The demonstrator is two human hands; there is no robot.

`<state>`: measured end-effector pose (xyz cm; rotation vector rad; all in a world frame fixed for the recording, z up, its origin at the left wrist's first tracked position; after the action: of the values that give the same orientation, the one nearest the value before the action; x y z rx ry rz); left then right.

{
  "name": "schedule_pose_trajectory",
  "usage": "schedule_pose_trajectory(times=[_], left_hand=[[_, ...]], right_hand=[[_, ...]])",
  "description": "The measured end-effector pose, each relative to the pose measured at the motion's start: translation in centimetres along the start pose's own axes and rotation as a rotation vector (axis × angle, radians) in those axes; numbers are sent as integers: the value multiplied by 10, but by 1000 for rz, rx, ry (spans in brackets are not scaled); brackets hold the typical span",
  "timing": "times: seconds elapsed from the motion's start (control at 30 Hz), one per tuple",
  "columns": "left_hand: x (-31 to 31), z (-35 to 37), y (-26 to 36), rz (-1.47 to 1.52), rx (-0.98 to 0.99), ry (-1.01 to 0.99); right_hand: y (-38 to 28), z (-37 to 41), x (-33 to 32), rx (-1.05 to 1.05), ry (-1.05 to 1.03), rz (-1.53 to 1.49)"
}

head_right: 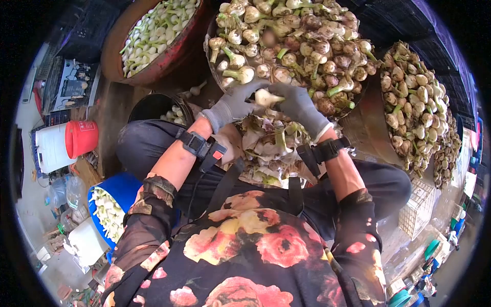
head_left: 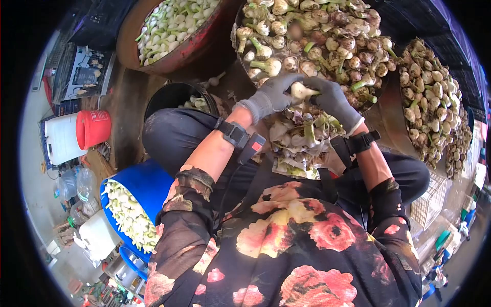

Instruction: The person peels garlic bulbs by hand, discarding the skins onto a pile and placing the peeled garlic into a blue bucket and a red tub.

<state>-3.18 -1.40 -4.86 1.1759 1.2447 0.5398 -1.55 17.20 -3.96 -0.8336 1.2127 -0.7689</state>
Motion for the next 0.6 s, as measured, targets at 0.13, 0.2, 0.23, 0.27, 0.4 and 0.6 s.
schedule_pose_trajectory(times=[0.13,0.2,0.23,0.27,0.4,0.6], left_hand=[[-12,1,36,133,-151,59],[-12,5,47,-101,32,198],[-10,6,50,-127,114,210],[-6,8,50,-153,196,222],[3,14,52,-192,261,220],[2,18,51,-165,129,184]], right_hand=[[-22,25,-3,185,130,-835],[-5,27,5,494,35,-1432],[-6,30,6,467,-104,-1481],[-3,29,6,55,98,-983],[-17,37,11,-407,427,-183],[-18,41,7,-210,300,-225]])
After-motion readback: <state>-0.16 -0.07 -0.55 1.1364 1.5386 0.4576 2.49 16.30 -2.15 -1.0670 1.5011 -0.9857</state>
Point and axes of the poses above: each hand's wrist, its own z-axis away from the middle knuckle, its own x-axis out of the palm, y = z × x, the point moved 1 cm from there along -z, towards the middle knuckle, and after that the axes turned 13 degrees about y, right-handed, at the moved point
